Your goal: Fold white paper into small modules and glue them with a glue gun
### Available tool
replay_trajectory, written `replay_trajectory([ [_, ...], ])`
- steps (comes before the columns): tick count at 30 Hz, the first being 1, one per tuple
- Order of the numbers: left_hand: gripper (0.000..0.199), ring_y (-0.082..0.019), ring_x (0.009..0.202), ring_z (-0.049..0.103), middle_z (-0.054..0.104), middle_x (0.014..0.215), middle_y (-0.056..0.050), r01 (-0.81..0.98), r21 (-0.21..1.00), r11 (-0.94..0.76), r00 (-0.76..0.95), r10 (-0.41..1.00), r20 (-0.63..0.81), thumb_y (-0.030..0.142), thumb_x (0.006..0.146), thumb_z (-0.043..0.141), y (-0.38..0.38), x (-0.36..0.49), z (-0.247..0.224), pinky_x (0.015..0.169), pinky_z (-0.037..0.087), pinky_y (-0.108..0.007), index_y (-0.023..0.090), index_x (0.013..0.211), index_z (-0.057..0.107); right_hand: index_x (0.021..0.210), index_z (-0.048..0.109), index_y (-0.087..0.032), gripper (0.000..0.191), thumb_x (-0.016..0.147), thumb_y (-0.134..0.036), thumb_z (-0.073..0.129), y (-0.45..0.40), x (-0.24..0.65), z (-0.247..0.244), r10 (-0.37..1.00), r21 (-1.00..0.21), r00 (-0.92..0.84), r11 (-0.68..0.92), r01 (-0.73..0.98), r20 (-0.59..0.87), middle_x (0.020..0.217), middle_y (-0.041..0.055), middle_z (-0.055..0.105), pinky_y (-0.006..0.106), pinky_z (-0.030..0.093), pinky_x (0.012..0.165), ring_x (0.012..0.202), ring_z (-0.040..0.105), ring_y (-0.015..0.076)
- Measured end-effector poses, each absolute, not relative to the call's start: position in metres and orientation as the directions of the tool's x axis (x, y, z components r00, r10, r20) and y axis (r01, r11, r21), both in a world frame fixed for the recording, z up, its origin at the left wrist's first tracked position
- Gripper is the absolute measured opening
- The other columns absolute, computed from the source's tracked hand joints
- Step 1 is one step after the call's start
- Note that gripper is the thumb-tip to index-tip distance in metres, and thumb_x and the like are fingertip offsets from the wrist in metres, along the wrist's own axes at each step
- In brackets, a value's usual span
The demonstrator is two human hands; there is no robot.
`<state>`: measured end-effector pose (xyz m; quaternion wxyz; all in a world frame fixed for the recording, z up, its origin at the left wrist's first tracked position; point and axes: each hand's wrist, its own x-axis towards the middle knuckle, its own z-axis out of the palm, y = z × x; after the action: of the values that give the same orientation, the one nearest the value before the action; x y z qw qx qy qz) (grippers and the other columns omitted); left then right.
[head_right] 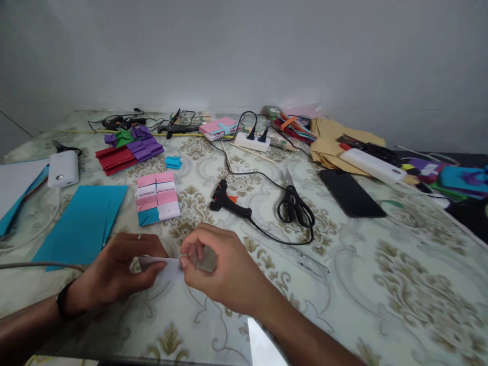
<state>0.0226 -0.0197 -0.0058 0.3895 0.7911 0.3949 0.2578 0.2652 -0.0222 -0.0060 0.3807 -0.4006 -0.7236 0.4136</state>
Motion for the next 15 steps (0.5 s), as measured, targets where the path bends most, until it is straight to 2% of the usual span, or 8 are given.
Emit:
replay_trajectory([
  [4,0.019,-0.015,0.064,0.062,0.073,0.072,-0.001,0.423,0.838,-0.345,0.503,0.859,0.1,0.031,0.097,0.071,-0.019,0.023,-0.005,0.062,0.044,-0.026,0.019,0.085,0.079,0.074,0.062,-0.022,0.014,0.08,-0.009,0.064,-0.026,0.259,-0.008,0.893,-0.909,-0.41,0.314,0.273,0.186,0.074,-0.0037,0.062,0.026,0.045,0.068,0.07,0.059,0.0136],
  [7,0.024,-0.014,0.061,0.058,0.07,0.068,-0.001,0.416,0.876,-0.243,0.444,0.895,0.037,0.035,0.093,0.072,-0.017,0.024,-0.002,0.059,0.043,-0.026,0.018,0.077,0.075,0.073,0.061,-0.022,0.016,0.077,-0.006,0.064,-0.028,0.256,-0.01,0.892,-0.915,-0.416,0.303,0.266,0.175,0.072,-0.0048,0.061,0.026,0.045,0.067,0.068,0.058,0.0129],
  [11,0.03,-0.012,0.059,0.048,0.061,0.063,0.001,0.277,0.959,-0.052,0.435,0.897,-0.077,0.036,0.089,0.075,-0.015,0.027,-0.001,0.055,0.039,-0.024,0.018,0.067,0.068,0.072,0.059,-0.022,0.018,0.077,-0.007,0.065,-0.03,0.251,-0.012,0.878,-0.921,-0.45,0.297,0.25,0.161,0.071,-0.005,0.06,0.025,0.045,0.067,0.067,0.057,0.0131],
  [15,0.023,-0.011,0.058,0.046,0.062,0.065,0.001,0.17,0.984,0.053,0.501,0.855,-0.132,0.034,0.086,0.079,-0.015,0.028,-0.005,0.055,0.039,-0.023,0.016,0.074,0.074,0.074,0.057,-0.023,0.018,0.076,-0.008,0.067,-0.032,0.25,-0.011,0.85,-0.918,-0.501,0.315,0.239,0.162,0.072,-0.0054,0.06,0.026,0.045,0.068,0.067,0.057,0.0131],
])
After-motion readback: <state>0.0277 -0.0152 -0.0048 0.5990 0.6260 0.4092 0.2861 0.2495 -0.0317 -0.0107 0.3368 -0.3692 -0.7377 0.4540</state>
